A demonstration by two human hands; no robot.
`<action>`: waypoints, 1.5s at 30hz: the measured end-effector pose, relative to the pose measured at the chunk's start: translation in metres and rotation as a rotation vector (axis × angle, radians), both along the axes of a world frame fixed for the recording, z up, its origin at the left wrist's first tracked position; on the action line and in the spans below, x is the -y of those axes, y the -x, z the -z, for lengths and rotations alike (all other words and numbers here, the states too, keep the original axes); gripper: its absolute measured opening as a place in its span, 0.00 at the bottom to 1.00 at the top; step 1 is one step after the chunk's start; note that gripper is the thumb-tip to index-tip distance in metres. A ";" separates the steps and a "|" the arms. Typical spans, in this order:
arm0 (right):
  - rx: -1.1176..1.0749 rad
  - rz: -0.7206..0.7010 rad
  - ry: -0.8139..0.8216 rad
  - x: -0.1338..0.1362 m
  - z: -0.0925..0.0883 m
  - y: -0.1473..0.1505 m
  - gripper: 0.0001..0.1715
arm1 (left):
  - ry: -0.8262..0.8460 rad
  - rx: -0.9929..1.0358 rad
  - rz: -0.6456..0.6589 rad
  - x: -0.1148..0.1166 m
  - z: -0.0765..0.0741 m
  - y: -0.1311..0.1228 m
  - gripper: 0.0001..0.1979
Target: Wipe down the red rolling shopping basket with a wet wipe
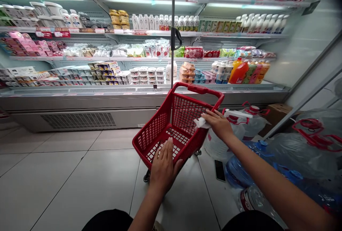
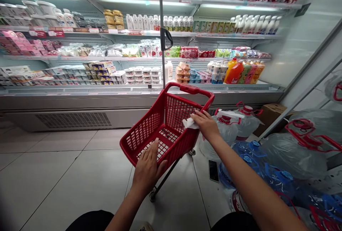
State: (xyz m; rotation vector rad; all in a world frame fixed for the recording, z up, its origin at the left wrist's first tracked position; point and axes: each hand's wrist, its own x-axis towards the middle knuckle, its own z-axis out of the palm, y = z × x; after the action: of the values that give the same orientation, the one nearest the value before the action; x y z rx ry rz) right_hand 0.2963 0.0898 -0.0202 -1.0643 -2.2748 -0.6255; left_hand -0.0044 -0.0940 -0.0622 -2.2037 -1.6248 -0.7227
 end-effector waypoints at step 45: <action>-0.371 0.127 0.111 -0.016 -0.018 -0.018 0.18 | 0.172 -0.002 0.228 -0.002 -0.009 0.002 0.43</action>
State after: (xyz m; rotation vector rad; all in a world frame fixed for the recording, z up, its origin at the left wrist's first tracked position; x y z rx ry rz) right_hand 0.3142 0.1053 -0.0022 -1.2692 -1.9490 -0.3192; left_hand -0.0062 -0.0920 -0.0535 -2.5414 -1.5006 -0.6587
